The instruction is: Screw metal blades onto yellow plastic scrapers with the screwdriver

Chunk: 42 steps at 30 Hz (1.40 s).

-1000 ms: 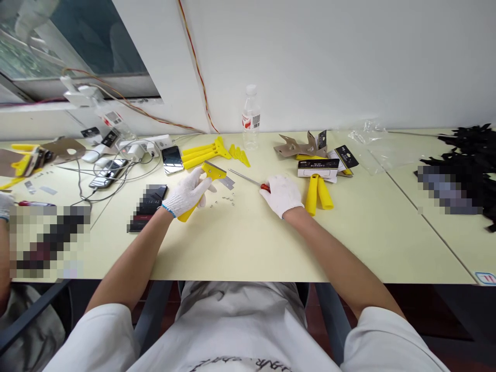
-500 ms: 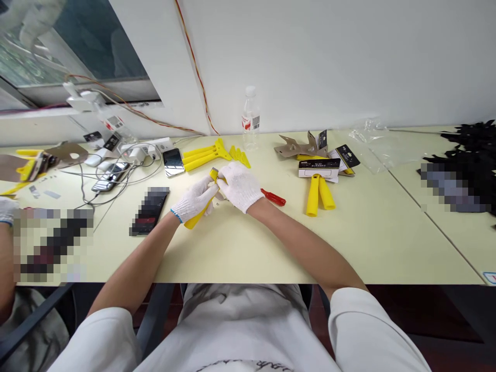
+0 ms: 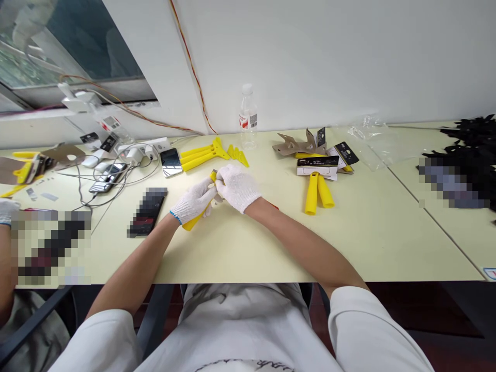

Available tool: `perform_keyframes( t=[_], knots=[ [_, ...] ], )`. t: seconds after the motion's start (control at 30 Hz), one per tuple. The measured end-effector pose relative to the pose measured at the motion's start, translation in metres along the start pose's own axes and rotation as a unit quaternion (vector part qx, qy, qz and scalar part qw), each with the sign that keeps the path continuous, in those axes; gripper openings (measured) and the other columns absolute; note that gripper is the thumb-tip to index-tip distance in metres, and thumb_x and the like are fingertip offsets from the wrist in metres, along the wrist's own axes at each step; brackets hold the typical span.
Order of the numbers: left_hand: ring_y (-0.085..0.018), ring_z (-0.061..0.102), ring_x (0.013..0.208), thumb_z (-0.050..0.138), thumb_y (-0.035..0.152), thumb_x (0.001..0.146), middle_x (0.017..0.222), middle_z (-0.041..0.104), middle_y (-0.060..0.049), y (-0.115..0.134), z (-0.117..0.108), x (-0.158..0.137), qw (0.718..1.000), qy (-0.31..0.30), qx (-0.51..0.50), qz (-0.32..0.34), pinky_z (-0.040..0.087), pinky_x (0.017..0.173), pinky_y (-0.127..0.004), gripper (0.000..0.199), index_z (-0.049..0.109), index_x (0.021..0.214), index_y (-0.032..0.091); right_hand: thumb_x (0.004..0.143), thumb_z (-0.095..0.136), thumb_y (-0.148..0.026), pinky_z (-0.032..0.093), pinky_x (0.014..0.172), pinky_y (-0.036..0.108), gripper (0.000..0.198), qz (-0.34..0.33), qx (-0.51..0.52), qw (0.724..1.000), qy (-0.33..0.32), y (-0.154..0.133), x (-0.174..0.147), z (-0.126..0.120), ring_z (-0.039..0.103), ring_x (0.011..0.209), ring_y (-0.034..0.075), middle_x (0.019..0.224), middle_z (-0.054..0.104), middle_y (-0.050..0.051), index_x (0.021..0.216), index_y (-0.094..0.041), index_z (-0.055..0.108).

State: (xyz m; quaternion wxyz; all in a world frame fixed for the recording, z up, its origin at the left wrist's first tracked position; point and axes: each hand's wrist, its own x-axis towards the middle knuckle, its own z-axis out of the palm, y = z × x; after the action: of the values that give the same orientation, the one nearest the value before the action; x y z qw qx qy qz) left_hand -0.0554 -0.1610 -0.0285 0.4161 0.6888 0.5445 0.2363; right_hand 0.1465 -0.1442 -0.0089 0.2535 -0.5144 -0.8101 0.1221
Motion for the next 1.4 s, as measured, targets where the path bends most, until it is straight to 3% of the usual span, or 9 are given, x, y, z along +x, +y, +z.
perform_keyframes(
  t=[0.2,0.4,0.53,0.83,0.93,1.07,1.23,1.4],
  knots=[
    [-0.013,0.068,0.057,0.056,0.05,0.117,0.111,0.084,-0.008,-0.003,0.0,0.002,1.0,0.0,-0.027,0.006,0.054,0.053,-0.027,0.042,0.063,0.146,0.022,0.108,0.065,-0.019,0.05,0.091,0.036,0.011,-0.003,0.019,1.0,0.007,0.004,-0.002,0.002,0.07,0.108,0.028,0.117,0.077,0.013,0.112,-0.019,0.075],
    [-0.012,0.069,0.062,0.052,0.044,0.122,0.101,0.083,-0.006,-0.006,-0.001,0.002,0.999,0.0,-0.012,0.04,0.057,0.062,-0.026,0.045,0.06,0.157,0.017,0.111,0.061,-0.018,0.048,0.09,0.036,0.014,-0.027,0.026,0.999,0.016,0.006,-0.001,0.003,0.069,0.104,0.027,0.112,0.075,0.012,0.106,-0.02,0.073],
    [-0.011,0.068,0.061,0.052,0.042,0.122,0.106,0.083,-0.007,-0.007,-0.001,0.003,0.999,-0.005,-0.016,0.042,0.054,0.059,-0.024,0.046,0.059,0.161,0.018,0.11,0.062,-0.016,0.047,0.089,0.036,0.014,-0.031,0.035,0.999,0.012,0.006,-0.001,0.001,0.068,0.099,0.026,0.107,0.074,0.01,0.1,-0.021,0.071],
    [-0.012,0.07,0.066,0.058,0.051,0.122,0.105,0.084,-0.008,-0.006,-0.003,0.002,0.998,-0.015,-0.04,0.034,0.053,0.056,-0.022,0.04,0.064,0.144,0.019,0.104,0.065,-0.015,0.05,0.089,0.034,0.01,-0.02,0.12,0.992,0.038,0.015,0.002,0.009,0.067,0.096,0.024,0.103,0.073,0.006,0.098,-0.022,0.067],
    [-0.01,0.067,0.061,0.058,0.055,0.122,0.108,0.084,-0.008,-0.006,-0.005,0.002,0.998,-0.032,-0.06,0.019,0.053,0.055,-0.022,0.044,0.062,0.147,0.019,0.105,0.064,-0.016,0.051,0.09,0.035,0.01,-0.029,0.127,0.99,0.056,0.019,0.003,0.008,0.068,0.098,0.024,0.105,0.073,0.007,0.098,-0.023,0.066],
    [-0.01,0.066,0.06,0.059,0.056,0.122,0.111,0.085,-0.008,-0.005,-0.004,0.003,0.997,-0.032,-0.076,0.01,0.052,0.054,-0.022,0.048,0.059,0.154,0.021,0.104,0.066,-0.015,0.051,0.093,0.035,0.008,-0.041,0.118,0.991,0.05,0.024,0.003,0.005,0.069,0.102,0.025,0.108,0.073,0.007,0.101,-0.022,0.068],
    [-0.015,0.076,0.076,0.058,0.055,0.122,0.108,0.085,-0.009,-0.002,0.002,0.0,0.998,0.002,-0.066,0.018,0.057,0.061,-0.024,0.045,0.064,0.15,0.019,0.107,0.068,-0.018,0.05,0.097,0.036,0.006,-0.066,0.079,0.994,0.035,0.023,0.003,0.009,0.069,0.105,0.026,0.111,0.075,0.009,0.105,-0.02,0.073],
    [-0.012,0.071,0.068,0.056,0.051,0.123,0.11,0.084,-0.008,-0.002,0.001,0.001,0.998,-0.021,-0.048,0.017,0.055,0.058,-0.024,0.047,0.06,0.159,0.02,0.113,0.061,-0.021,0.047,0.093,0.036,0.016,-0.059,0.012,0.998,0.013,0.015,-0.001,0.006,0.068,0.105,0.027,0.112,0.076,0.012,0.107,-0.019,0.075]
  ],
)
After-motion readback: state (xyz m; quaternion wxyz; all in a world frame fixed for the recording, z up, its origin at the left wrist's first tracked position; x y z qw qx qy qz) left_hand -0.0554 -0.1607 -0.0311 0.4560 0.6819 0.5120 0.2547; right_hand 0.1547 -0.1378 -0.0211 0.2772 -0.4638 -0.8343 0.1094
